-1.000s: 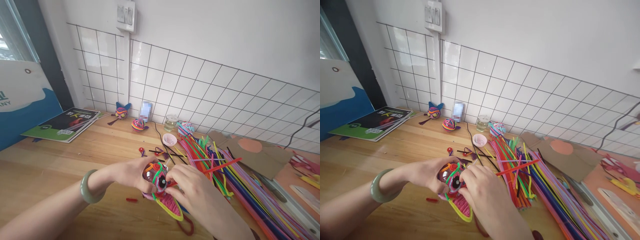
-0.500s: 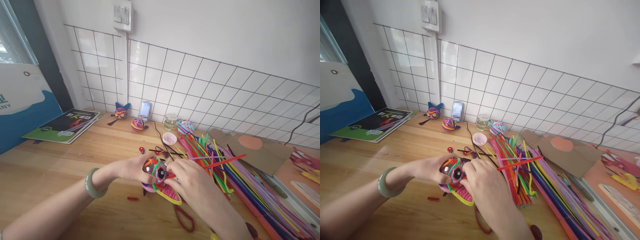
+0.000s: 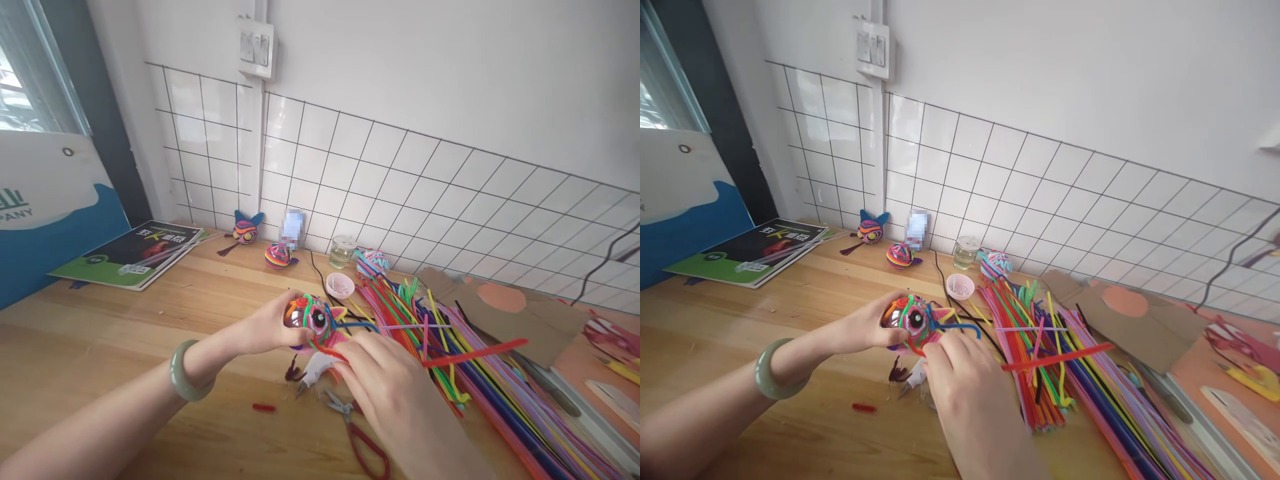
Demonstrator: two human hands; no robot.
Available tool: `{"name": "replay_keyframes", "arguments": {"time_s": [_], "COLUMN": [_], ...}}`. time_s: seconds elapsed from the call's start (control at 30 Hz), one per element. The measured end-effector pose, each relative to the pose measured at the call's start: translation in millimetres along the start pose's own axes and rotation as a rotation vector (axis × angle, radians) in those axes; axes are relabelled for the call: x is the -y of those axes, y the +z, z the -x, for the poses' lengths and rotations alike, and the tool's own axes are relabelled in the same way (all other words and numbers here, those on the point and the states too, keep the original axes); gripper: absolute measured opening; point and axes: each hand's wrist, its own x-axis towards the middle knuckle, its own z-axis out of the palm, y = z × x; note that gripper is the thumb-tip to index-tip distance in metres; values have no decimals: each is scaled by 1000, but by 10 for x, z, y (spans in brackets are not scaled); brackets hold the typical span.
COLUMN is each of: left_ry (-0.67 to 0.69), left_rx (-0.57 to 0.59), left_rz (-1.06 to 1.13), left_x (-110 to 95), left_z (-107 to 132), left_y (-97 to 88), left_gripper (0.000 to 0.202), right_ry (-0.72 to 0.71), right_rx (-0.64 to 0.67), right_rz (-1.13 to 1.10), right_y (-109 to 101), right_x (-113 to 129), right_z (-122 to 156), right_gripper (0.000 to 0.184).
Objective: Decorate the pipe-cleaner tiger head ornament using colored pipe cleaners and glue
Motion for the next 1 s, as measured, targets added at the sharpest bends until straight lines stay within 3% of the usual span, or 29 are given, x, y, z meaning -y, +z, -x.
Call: {"name": "replay_keyframes", "arguments": {"time_s": [0.13, 0.3, 0.53, 0.83, 1.0], "left_ry": [43, 73, 73, 68, -21], "left_rx": [-152, -265, -245, -315, -160], "left_rz": [49, 151, 243, 70, 10], "left_x": [63, -12, -28, 54, 27], "left_z": [-45, -40, -28, -61, -11], "left_y": [-14, -8, 8, -40, -35], "left_gripper": [64, 67, 63, 67, 62], "right_ry": [40, 35, 63, 85, 11], "right_rx": [-43, -141, -172, -286, -285], "right_rz": [-29, -45, -87, 37, 80], "right_y": [82, 165, 134, 27, -36], "right_x": [50, 39, 15, -109, -166], "right_z": [-19, -57, -89, -31, -36], "right_gripper": [27, 29, 28, 25, 27]}}
